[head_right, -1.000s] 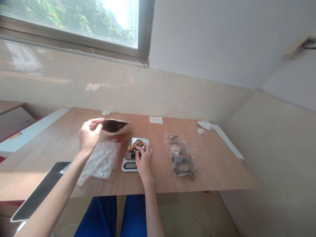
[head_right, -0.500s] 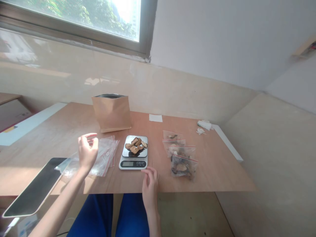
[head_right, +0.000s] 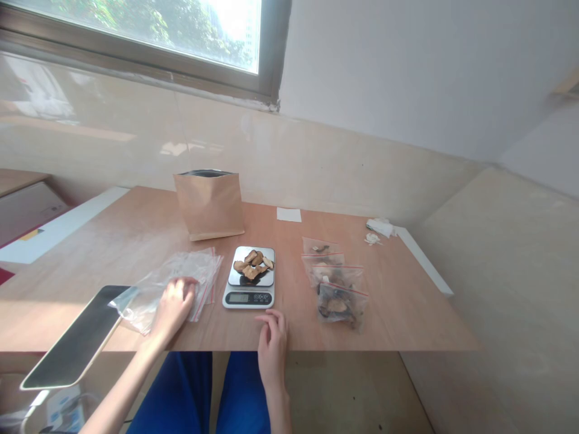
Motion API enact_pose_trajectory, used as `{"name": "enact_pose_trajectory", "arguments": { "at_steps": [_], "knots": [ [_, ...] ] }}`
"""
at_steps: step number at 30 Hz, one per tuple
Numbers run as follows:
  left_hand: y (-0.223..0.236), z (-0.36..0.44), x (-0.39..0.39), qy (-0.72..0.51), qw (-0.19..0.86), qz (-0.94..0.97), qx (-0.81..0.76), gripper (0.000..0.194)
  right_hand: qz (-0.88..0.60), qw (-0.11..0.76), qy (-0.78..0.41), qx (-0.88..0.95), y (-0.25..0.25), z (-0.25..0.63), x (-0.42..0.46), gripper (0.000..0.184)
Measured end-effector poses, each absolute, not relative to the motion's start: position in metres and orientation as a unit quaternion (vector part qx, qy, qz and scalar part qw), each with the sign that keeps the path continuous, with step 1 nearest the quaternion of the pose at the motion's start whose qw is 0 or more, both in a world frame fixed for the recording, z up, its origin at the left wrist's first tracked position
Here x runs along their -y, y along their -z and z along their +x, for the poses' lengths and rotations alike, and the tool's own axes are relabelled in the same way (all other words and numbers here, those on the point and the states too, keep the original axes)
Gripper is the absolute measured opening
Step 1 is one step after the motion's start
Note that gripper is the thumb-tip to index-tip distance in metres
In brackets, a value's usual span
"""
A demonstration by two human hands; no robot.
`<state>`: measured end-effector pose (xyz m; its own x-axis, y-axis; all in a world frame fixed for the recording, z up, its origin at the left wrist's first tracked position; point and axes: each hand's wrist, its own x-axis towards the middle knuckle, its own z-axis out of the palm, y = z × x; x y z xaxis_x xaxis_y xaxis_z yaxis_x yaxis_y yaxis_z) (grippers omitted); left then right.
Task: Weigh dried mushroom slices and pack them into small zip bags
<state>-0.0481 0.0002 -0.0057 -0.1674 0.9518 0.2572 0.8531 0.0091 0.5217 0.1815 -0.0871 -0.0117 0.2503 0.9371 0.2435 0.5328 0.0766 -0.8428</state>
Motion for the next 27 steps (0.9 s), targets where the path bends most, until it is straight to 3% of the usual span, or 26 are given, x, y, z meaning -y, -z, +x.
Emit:
{"name": "enact_pose_trajectory", "arguments": {
  "at_steps": [8, 16, 20, 27],
  "knots": [
    [0.001, -0.050, 0.007, -0.345, 0.134, 0.621, -0.691, 0.029, -0.645, 0.461, -0.208, 0.573, 0.015, 0.182, 0.085, 0.030],
    [-0.004, -0.065, 0.028, -0.320, 0.079, 0.611, -0.720, 0.034, -0.627, 0.468, -0.212, 0.585, 0.004, 0.180, 0.076, 0.025],
    [0.009, -0.066, 0.029, -0.285, 0.050, 0.635, -0.716, 0.033, -0.624, 0.473, -0.140, 0.606, -0.017, 0.170, 0.045, 0.021],
    [0.009, -0.058, 0.035, -0.276, -0.010, 0.652, -0.706, 0.031, -0.663, 0.371, -0.027, 0.650, -0.035, 0.154, -0.010, 0.020]
  ]
}}
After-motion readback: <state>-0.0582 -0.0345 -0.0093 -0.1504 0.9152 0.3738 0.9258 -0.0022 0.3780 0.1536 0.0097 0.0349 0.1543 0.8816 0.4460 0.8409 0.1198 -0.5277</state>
